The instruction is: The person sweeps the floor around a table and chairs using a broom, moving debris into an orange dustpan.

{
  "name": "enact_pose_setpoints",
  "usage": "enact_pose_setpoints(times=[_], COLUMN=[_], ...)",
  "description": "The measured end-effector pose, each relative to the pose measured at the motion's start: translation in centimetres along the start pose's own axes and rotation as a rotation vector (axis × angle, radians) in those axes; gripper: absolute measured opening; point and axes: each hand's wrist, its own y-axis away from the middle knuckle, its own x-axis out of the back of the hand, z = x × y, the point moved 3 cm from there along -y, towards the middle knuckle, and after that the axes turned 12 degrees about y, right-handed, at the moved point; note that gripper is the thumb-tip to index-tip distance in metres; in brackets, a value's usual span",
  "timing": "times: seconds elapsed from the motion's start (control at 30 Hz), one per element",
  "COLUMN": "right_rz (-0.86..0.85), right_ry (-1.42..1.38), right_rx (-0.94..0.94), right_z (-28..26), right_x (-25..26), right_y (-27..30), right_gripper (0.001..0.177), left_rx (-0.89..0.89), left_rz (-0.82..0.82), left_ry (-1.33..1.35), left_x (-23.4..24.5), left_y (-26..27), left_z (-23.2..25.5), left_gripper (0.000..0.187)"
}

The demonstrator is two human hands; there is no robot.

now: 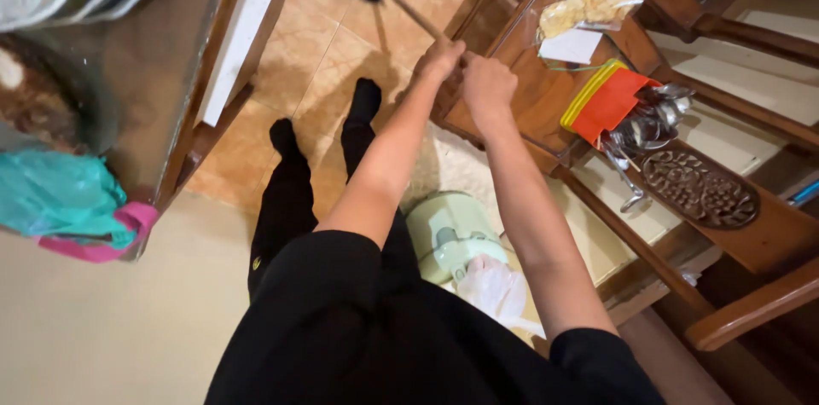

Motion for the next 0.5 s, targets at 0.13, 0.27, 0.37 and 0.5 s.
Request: enact_pose_setpoints(times=[0.13, 0.27, 0.37, 0.5], right_rz=[0.134, 0.218, 0.236, 0.133], right_ry=[0.034, 0.054, -0.039, -0.097], right_rx=[-0.13, -0.247, -0.233, -0.152], right_z=[-0.4, -0.5, 1.3, 2.8], right_x=[-1.4, -0.3, 2.4, 7.9], right_y=[-1.9, -0.7, 2.2, 7.5], right_gripper=[0.034, 0.047, 0.05, 0.042], left_rx=[-0.05, -0.222, -0.293, -0.198], left_rz=[0.006, -0.077, -0.115, -0.077], left_ry=[0.022, -0.024, -0.013, 0.01], left_x=[-0.1, 0.7, 1.2, 2.0], left_y=[-2.3, -0.5, 3.8, 9.9], left_z=[4.6, 9.2, 11.2, 11.1], left_gripper=[0.049, 0.05, 0.055, 0.061])
